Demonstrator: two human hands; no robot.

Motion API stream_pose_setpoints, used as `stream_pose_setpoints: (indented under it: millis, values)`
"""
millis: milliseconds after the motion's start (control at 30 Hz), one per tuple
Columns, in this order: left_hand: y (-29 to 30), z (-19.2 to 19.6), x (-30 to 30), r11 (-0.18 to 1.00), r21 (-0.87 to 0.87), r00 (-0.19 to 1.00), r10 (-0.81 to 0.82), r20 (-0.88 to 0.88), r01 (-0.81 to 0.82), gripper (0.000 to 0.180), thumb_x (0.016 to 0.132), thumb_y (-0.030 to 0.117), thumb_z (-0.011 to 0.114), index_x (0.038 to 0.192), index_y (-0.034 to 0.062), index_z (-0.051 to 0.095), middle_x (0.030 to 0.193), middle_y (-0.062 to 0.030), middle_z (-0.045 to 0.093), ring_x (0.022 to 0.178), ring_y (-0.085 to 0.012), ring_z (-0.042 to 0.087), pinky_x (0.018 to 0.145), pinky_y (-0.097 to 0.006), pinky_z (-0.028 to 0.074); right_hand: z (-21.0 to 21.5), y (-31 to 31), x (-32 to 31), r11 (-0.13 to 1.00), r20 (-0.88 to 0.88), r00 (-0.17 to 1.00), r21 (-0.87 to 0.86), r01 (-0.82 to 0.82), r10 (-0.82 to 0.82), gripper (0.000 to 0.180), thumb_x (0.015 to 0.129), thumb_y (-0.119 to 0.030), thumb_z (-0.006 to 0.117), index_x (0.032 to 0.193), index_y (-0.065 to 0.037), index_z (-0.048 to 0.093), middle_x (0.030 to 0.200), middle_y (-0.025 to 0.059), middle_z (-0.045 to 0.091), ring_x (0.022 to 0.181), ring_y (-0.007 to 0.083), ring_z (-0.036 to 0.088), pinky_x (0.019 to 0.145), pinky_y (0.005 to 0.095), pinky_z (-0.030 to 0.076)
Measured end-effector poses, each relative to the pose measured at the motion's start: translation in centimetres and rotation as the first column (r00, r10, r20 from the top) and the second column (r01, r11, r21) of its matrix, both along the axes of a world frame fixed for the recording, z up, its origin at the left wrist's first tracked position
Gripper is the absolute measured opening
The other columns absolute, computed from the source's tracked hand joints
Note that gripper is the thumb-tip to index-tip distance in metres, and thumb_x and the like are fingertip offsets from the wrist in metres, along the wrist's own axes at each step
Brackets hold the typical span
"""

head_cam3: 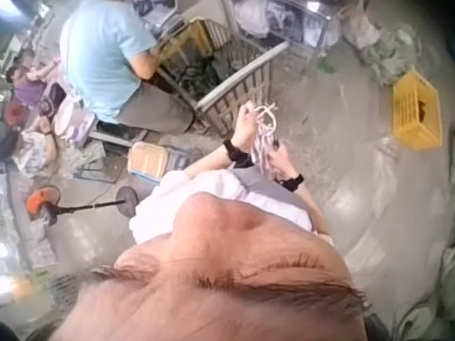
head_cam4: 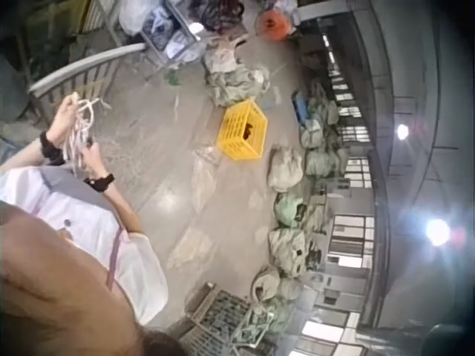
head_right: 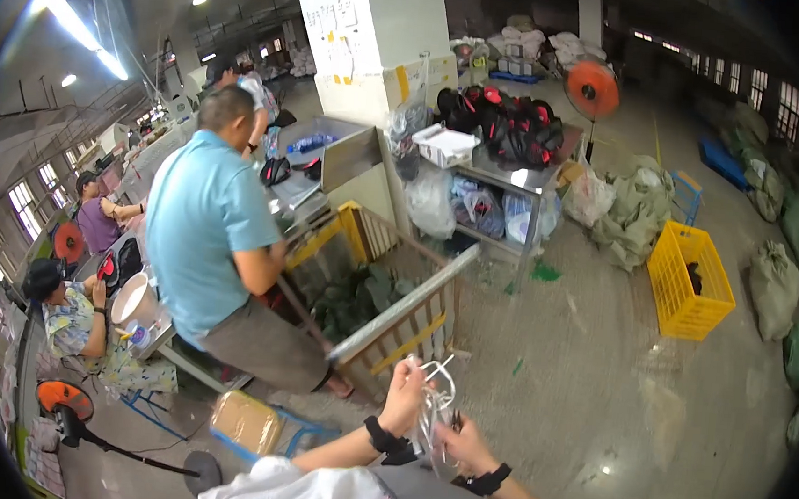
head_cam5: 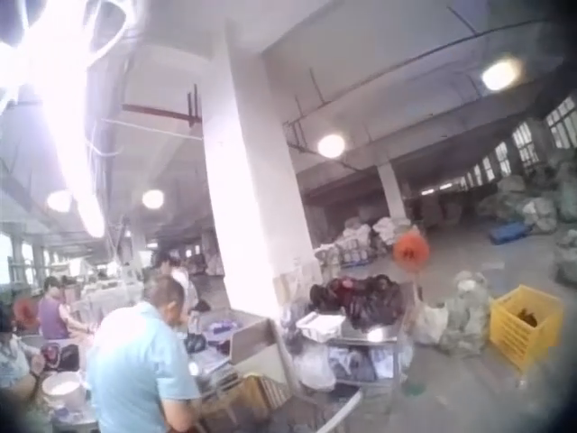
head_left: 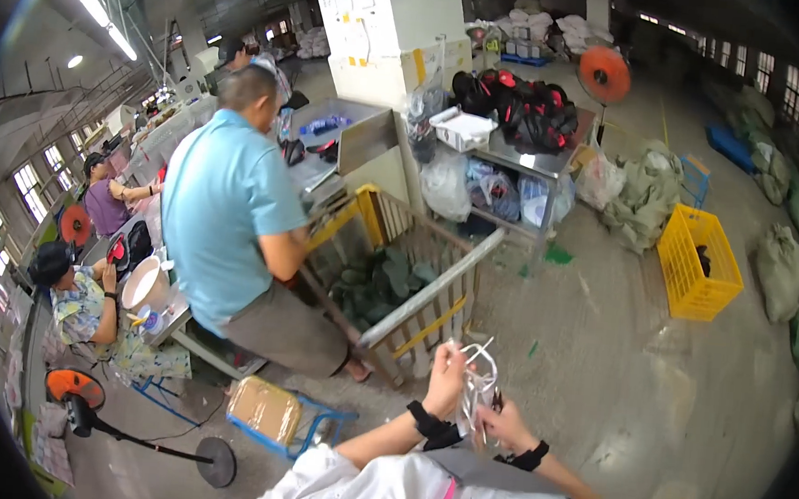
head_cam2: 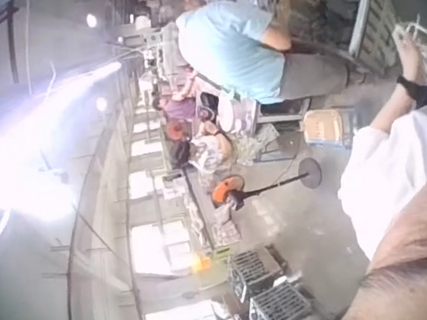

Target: The recorder is organizing and bundling shoe uppers at a factory workstation.

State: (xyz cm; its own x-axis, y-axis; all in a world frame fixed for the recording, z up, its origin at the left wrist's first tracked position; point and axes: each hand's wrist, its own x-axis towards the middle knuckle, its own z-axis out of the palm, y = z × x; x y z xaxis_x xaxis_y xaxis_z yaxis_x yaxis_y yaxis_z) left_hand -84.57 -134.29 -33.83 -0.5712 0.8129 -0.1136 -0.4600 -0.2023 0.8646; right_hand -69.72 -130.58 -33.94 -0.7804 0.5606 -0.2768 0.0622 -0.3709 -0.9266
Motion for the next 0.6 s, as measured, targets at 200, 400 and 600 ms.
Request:
stream_pose_setpoints:
  millis: [200,400,600]
  values:
    - [14.0,-1.7,-4.0,0.963,0.015,0.885,0.254,-0.390,-0.269,0.014,0.093,0.016,0.040,0.103,0.0059,0.038,0.084,-0.0032,0.050,0.074,-0.0106,0.052,0.070,-0.024,0.043,0.5,15.3,-3.3,0.984,0.078,0.987,0.098,-0.150,0.142,0.029,0.082,-0.014,0.059,0.105,0.002,0.052,0.067,0.0011,0.058,0.052,0.0046,0.048,0.044,0.0203,0.038]
    - [30.2,3.1,-6.3,0.986,0.161,0.993,0.023,0.112,-0.041,0.020,0.094,0.016,0.040,0.113,0.0131,0.037,0.078,0.0003,0.044,0.056,-0.0094,0.048,0.047,-0.023,0.041,3.3,31.8,-3.1,0.693,0.272,0.929,0.619,-0.370,0.252,0.030,0.084,-0.016,0.055,0.110,-0.001,0.055,0.075,0.0094,0.063,0.064,0.0106,0.058,0.060,0.0264,0.046]
    - [41.7,8.9,-11.3,0.986,0.005,0.948,-0.160,-0.276,0.168,0.021,0.093,0.021,0.045,0.106,0.0079,0.052,0.066,0.0060,0.040,0.051,-0.0018,0.034,0.044,-0.017,0.028,1.5,46.8,-1.9,0.971,0.074,0.989,0.193,-0.142,0.130,0.024,0.091,-0.018,0.045,0.098,0.001,0.057,0.062,-0.0013,0.053,0.053,0.0060,0.048,0.049,0.0202,0.039]
